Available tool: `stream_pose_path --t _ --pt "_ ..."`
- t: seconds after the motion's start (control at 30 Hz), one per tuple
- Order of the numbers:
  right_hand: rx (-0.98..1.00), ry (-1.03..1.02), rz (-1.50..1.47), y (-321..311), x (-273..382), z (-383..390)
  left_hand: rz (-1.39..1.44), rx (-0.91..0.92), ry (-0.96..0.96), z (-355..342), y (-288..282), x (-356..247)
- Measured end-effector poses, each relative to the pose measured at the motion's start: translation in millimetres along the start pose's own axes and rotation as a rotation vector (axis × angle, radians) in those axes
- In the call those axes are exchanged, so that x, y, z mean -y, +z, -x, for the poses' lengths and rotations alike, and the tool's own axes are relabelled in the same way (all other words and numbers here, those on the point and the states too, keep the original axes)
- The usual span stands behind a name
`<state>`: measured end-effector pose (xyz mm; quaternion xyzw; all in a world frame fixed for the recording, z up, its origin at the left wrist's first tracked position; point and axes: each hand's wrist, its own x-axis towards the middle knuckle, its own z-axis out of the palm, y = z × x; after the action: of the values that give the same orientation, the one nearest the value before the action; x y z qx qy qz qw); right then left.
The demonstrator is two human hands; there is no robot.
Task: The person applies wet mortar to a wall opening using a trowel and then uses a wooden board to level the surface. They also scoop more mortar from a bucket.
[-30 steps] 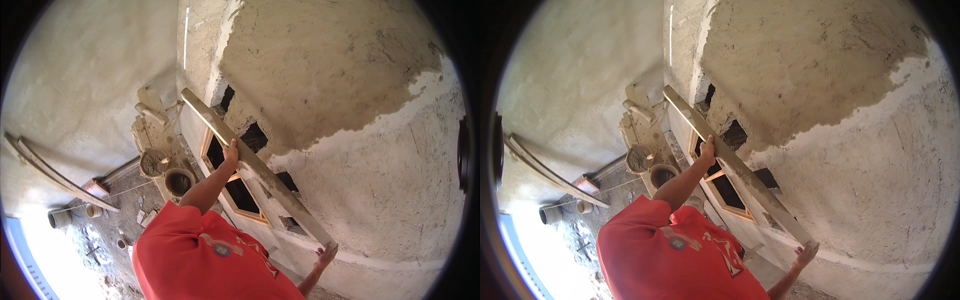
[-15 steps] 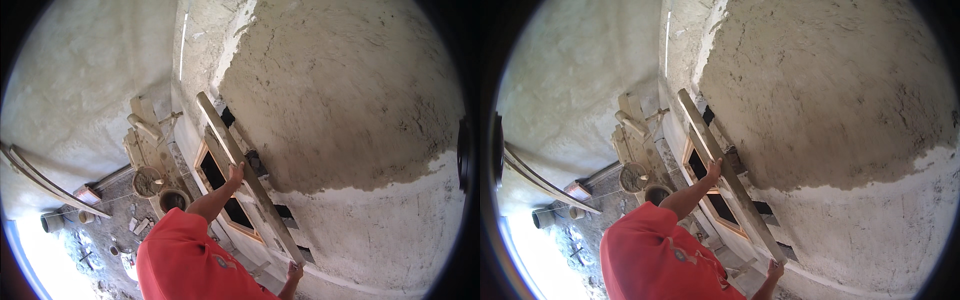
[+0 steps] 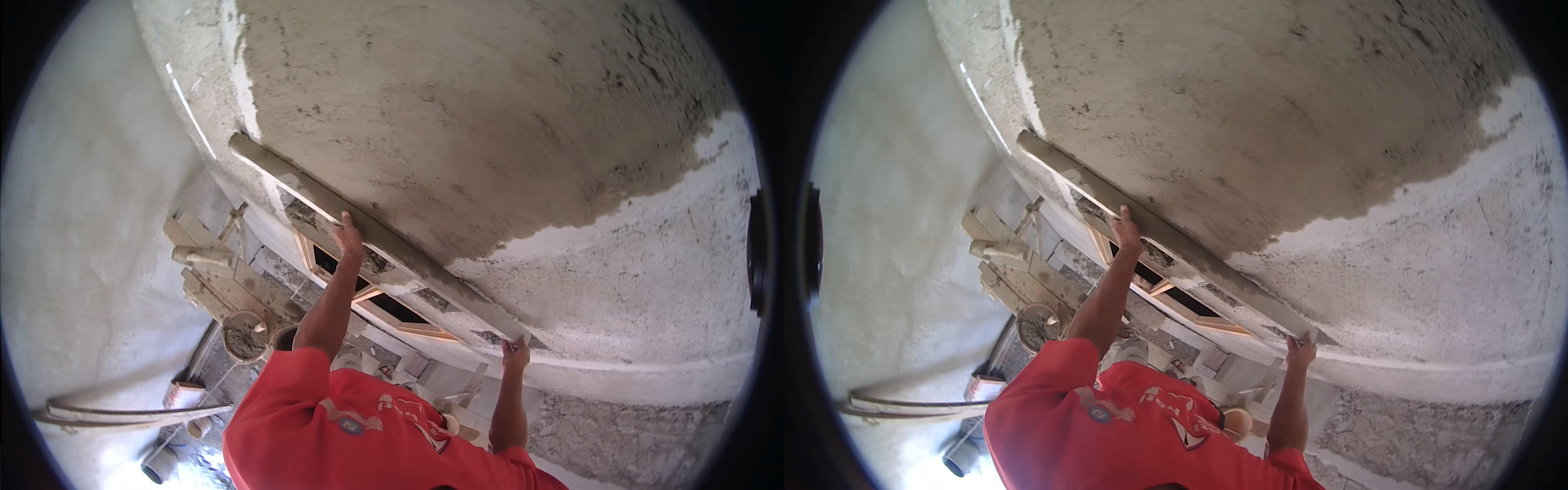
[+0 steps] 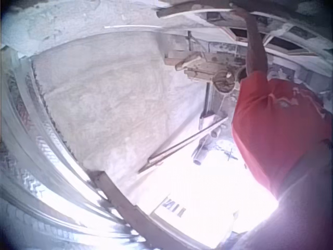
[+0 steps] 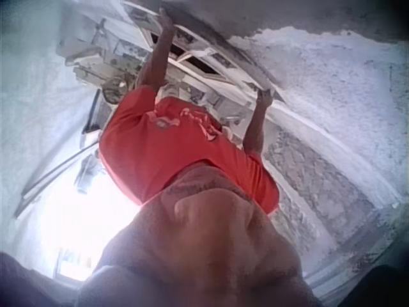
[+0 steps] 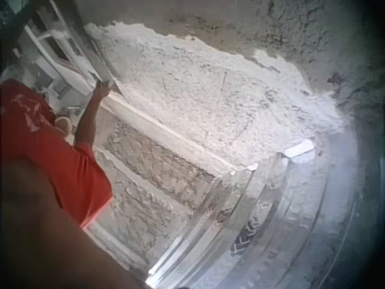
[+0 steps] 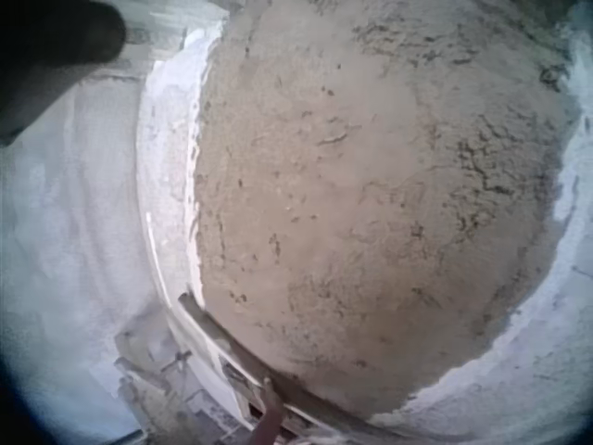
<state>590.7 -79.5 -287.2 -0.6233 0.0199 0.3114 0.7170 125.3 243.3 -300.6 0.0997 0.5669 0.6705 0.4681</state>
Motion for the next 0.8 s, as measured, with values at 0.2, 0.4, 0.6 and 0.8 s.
stream_pose_path --t 0.2,0.4,0.6,0.8 --pt "0.029 -0.075 -0.038 54.8 14.1 64.6 -0.271 -0.196 0.194 -14.3 20.8 -67.1" --pt "0.027 -0.193 0.027 158.8 52.9 158.7 -0.123 -0.074 0.236 -51.7 37.7 -207.1" --pt "0.217 -0.236 0.198 147.1 61.7 177.8 -0.147 -0.167 0.239 -73.2 34.8 -207.4" --pt "0.168 -1.349 1.096 133.2 50.4 148.9 -0.291 -0.236 0.222 -97.9 33.2 -187.5"
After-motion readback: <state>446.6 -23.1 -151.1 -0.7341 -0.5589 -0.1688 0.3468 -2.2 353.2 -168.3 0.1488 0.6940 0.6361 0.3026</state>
